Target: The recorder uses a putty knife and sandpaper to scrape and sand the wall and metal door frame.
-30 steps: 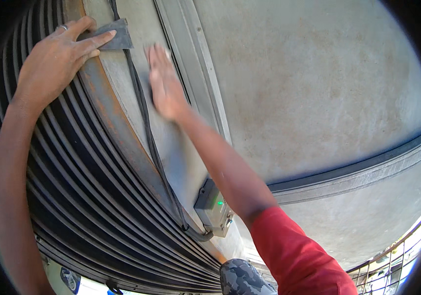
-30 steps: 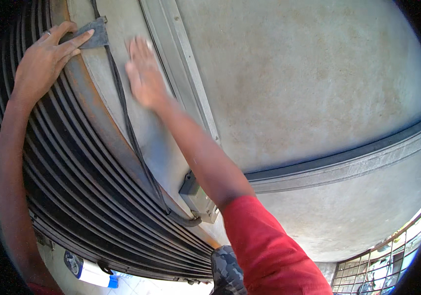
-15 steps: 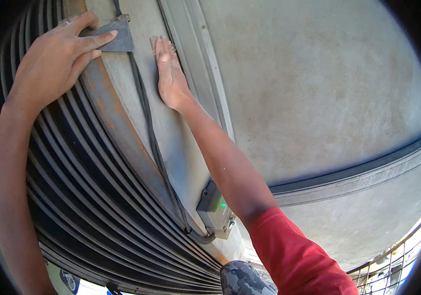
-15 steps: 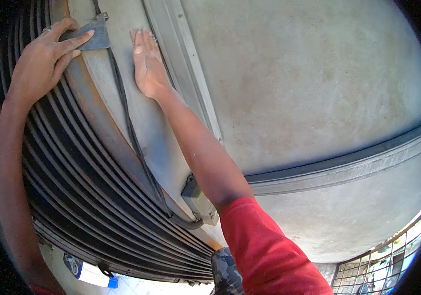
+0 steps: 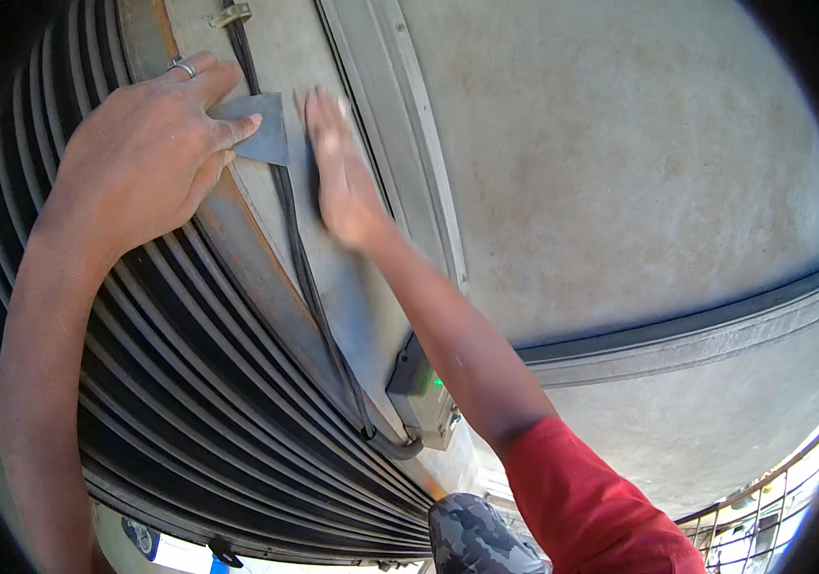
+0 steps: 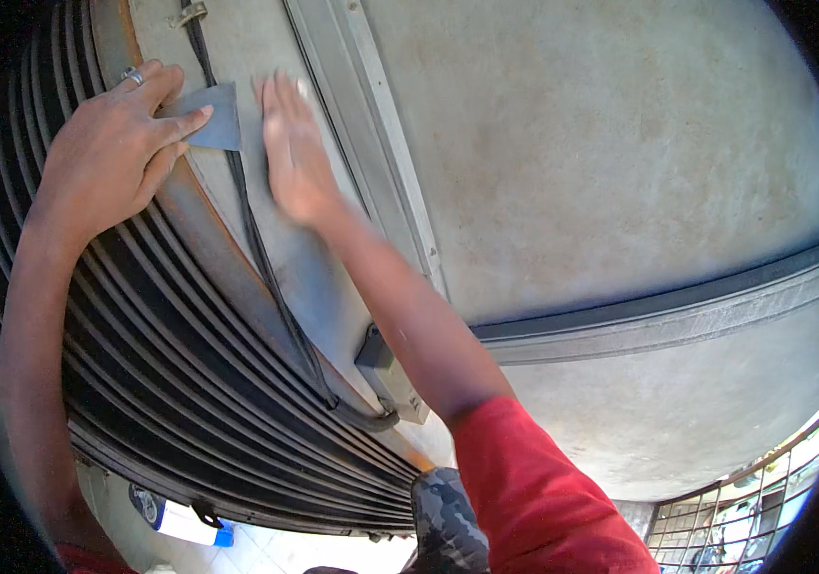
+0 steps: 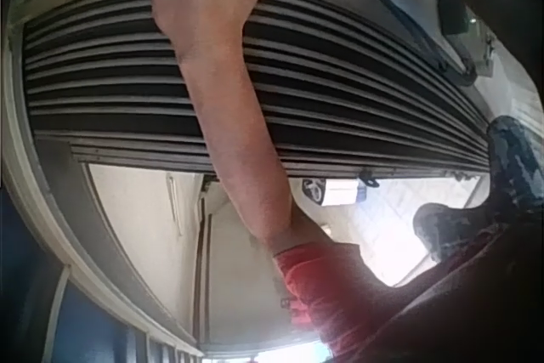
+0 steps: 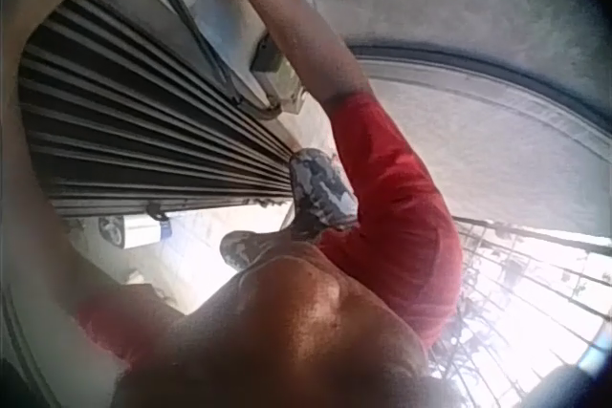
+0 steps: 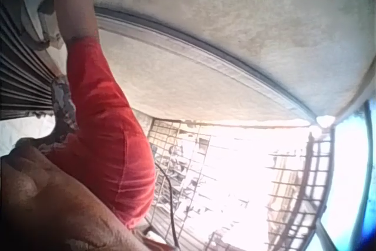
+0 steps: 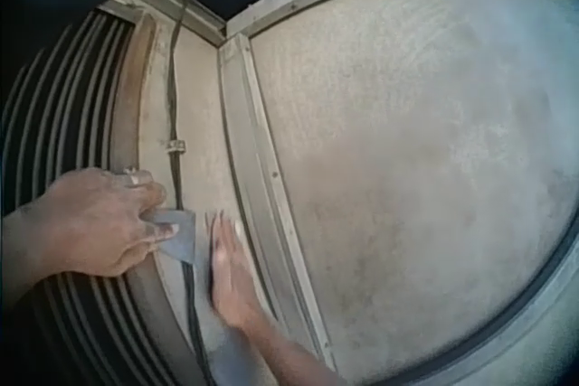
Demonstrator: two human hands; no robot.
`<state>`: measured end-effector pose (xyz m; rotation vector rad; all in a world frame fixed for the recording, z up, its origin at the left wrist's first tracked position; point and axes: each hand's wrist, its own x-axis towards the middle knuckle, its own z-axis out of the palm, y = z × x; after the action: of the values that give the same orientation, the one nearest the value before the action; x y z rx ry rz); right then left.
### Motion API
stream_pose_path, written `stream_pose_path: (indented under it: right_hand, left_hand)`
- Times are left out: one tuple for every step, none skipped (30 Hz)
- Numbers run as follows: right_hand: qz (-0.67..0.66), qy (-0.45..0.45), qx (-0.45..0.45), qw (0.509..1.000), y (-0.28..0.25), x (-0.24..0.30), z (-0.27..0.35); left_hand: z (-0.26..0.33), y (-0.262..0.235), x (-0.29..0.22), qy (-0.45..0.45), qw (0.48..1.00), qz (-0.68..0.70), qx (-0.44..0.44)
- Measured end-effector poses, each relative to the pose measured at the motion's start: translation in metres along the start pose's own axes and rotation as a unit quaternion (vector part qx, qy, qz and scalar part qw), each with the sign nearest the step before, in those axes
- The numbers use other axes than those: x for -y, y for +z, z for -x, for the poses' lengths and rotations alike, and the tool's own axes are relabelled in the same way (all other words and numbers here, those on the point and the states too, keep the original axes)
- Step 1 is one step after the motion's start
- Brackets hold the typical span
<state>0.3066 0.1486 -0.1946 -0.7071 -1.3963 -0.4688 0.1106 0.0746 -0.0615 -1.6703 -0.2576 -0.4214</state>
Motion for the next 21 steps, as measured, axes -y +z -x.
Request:
stream_pose_path:
  right_hand:
    - [-0.010,0.001,0.003,1.000,0.008,0.011,0.034]
    - [-0.033,0.005,0.036,0.999,0.009,0.026,0.070]
    - [-0.054,0.006,0.067,0.996,0.008,0.034,0.086]
    - [-0.049,0.003,0.063,0.997,0.005,0.030,0.081]
    - [-0.037,0.003,0.067,0.997,0.004,0.025,0.072]
    - [-0.027,0.004,0.070,0.997,0.003,0.019,0.060]
    - [-0.021,0.002,0.066,0.998,-0.004,0.008,0.032]
    - [-0.026,0.010,0.061,0.998,-0.013,-0.005,-0.005]
    - [-0.038,0.015,0.057,0.998,-0.016,-0.009,-0.025]
    - [-0.042,0.016,0.058,0.997,-0.013,-0.007,-0.024]
    - [-0.032,0.025,0.046,0.998,-0.011,-0.003,-0.018]
    - [-0.022,0.035,0.034,0.999,-0.009,0.001,-0.010]
    - [-0.040,0.038,0.052,0.997,0.001,0.012,0.018]
    - [-0.047,0.043,0.068,0.996,0.002,0.023,0.054]
    - [-0.052,0.039,0.067,0.996,0.007,0.029,0.074]
    - [-0.069,0.035,0.072,0.994,0.004,0.034,0.086]
    - [-0.087,0.031,0.077,0.993,0.004,0.035,0.090]
    - [-0.066,0.028,0.073,0.995,0.009,0.027,0.076]
    - [-0.034,0.036,0.053,0.997,0.005,0.020,0.049]
    - [-0.014,0.037,0.035,0.999,0.000,0.012,0.019]
    - [-0.014,0.040,0.036,0.998,-0.006,0.004,-0.004]
  left_hand:
    - [0.007,0.003,0.004,-0.002,1.000,-0.004,0.010]
    - [0.011,0.002,0.008,0.004,1.000,-0.002,0.013]
    - [0.012,-0.001,0.010,0.010,1.000,-0.003,0.012]
    - [0.009,-0.001,0.009,0.011,1.000,-0.004,0.006]
    - [0.006,-0.002,0.007,0.018,1.000,0.012,0.015]
    - [0.004,-0.003,0.006,0.025,0.999,0.027,0.026]
    - [-0.002,-0.005,0.003,0.027,0.999,0.027,0.019]
    - [-0.008,-0.007,-0.002,0.019,0.998,0.044,0.033]
    - [-0.009,-0.011,-0.002,0.008,0.997,0.055,0.052]
    - [-0.006,-0.011,0.000,0.008,0.997,0.053,0.056]
    - [-0.004,-0.010,0.002,0.012,0.997,0.063,0.036]
    - [-0.002,-0.009,0.003,0.017,0.997,0.073,0.015]
    - [0.004,-0.009,0.006,0.012,0.998,0.064,0.023]
    - [0.006,-0.009,0.008,0.025,0.997,0.073,0.014]
    - [0.008,-0.012,0.010,0.039,0.996,0.080,0.009]
    - [0.006,-0.011,0.011,0.039,0.996,0.077,0.004]
    - [0.005,-0.011,0.012,0.045,0.995,0.084,0.016]
    - [0.005,-0.011,0.014,0.050,0.994,0.091,0.029]
    - [-0.001,-0.006,0.010,0.058,0.993,0.104,0.018]
    - [-0.003,-0.012,0.011,0.037,0.994,0.102,0.024]
    - [-0.004,-0.019,0.013,0.014,0.995,0.098,0.034]
